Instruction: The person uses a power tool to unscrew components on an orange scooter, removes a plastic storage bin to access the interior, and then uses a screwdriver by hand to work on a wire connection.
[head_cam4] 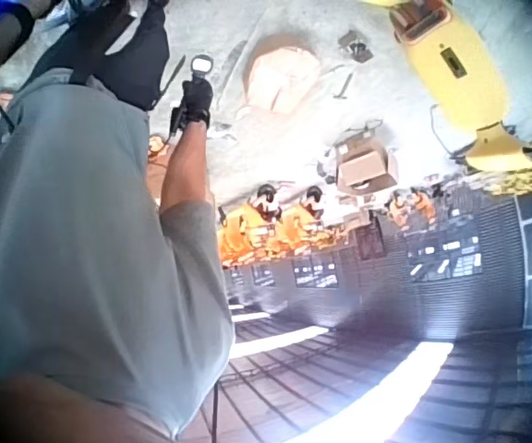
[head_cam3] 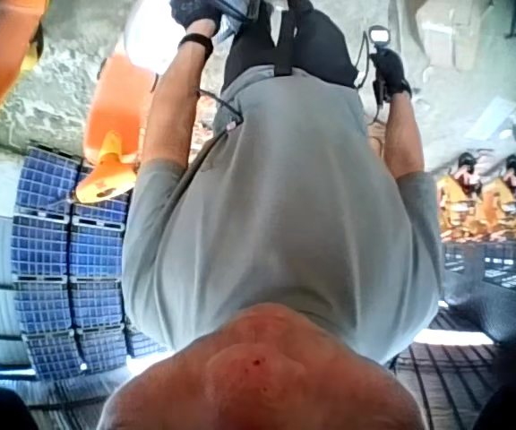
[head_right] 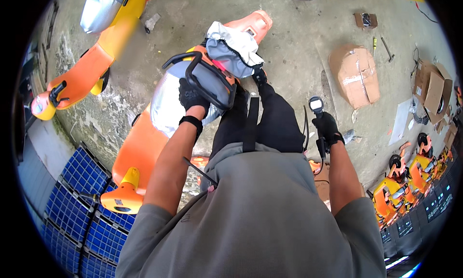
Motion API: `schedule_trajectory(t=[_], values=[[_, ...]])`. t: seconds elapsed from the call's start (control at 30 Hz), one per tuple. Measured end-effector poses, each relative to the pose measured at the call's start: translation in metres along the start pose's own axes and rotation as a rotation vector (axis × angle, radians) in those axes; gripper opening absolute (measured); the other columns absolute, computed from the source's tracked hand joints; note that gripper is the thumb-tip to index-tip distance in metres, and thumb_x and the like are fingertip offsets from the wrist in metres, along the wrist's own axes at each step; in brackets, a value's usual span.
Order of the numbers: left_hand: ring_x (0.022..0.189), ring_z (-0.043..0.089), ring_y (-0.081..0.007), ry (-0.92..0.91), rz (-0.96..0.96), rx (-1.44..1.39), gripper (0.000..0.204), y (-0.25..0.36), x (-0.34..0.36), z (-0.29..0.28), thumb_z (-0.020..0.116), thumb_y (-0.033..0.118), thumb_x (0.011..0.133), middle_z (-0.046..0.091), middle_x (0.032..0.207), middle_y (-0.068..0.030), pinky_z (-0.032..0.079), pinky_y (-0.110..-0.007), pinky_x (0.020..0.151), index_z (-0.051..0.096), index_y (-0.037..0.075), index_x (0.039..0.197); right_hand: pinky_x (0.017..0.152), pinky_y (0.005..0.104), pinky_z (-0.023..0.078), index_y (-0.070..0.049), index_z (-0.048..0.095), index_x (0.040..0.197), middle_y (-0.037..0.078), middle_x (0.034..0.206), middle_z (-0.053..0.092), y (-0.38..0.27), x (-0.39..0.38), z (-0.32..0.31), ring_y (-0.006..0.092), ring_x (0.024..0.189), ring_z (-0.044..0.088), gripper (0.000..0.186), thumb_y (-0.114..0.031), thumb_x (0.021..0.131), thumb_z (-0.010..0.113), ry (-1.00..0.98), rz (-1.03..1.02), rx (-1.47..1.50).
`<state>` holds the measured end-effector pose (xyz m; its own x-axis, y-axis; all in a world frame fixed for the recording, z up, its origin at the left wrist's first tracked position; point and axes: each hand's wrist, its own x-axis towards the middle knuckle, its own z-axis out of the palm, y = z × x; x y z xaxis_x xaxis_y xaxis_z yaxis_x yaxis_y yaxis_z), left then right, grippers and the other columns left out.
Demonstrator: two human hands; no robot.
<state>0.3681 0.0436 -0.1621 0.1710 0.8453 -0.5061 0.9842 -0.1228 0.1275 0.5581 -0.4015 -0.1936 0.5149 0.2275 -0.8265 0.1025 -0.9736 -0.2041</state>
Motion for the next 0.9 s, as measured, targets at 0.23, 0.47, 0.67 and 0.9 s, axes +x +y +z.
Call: schedule_trajectory(t=[0.23,0.47,0.67,0.9], values=[[0.121,0.044,-0.0467,0.128,0.514,0.092,0.076,-0.046,-0.037,-0.011,0.078,0.038,0.074,0.046,0.128,-0.0285,0.035,-0.057,0.102,0.043,-0.004,0.127,0.065,0.0434,0.050,-0.001,0.068,0.081,0.016,0.073,0.069,-0.007,0.008,-0.017,0.0307,0.072,0.068,0.024,-0.024,0.074,0.066,-0.034,-0.007,0.040],[0.142,0.029,-0.0455,0.375,0.732,0.107,0.069,-0.039,-0.037,0.004,0.062,0.037,0.090,0.034,0.150,-0.0281,0.017,-0.059,0.117,0.041,-0.006,0.140,0.066,0.0432,0.051,-0.001,0.066,0.081,0.016,0.073,0.069,-0.004,-0.002,-0.023,0.0315,0.072,0.068,0.024,-0.024,0.074,0.067,0.035,-0.076,-0.033],[0.138,0.038,-0.0375,0.281,0.694,0.220,0.063,-0.007,-0.008,0.021,0.061,0.041,0.089,0.046,0.144,-0.0201,0.021,-0.058,0.117,0.051,0.004,0.138,0.068,0.0449,0.051,0.001,0.066,0.085,0.019,0.077,0.069,-0.007,-0.016,-0.034,0.0365,0.076,0.068,0.030,-0.028,0.080,0.070,-0.032,-0.011,-0.086],[0.135,0.041,-0.0343,0.296,0.635,0.161,0.044,-0.004,0.008,0.045,0.061,0.037,0.086,0.051,0.138,-0.0157,0.024,-0.060,0.113,0.065,0.010,0.122,0.058,0.0363,0.047,-0.002,0.064,0.081,0.008,0.066,0.064,0.013,-0.011,-0.026,0.0196,0.063,0.062,0.023,-0.023,0.079,0.070,-0.025,0.065,-0.035]])
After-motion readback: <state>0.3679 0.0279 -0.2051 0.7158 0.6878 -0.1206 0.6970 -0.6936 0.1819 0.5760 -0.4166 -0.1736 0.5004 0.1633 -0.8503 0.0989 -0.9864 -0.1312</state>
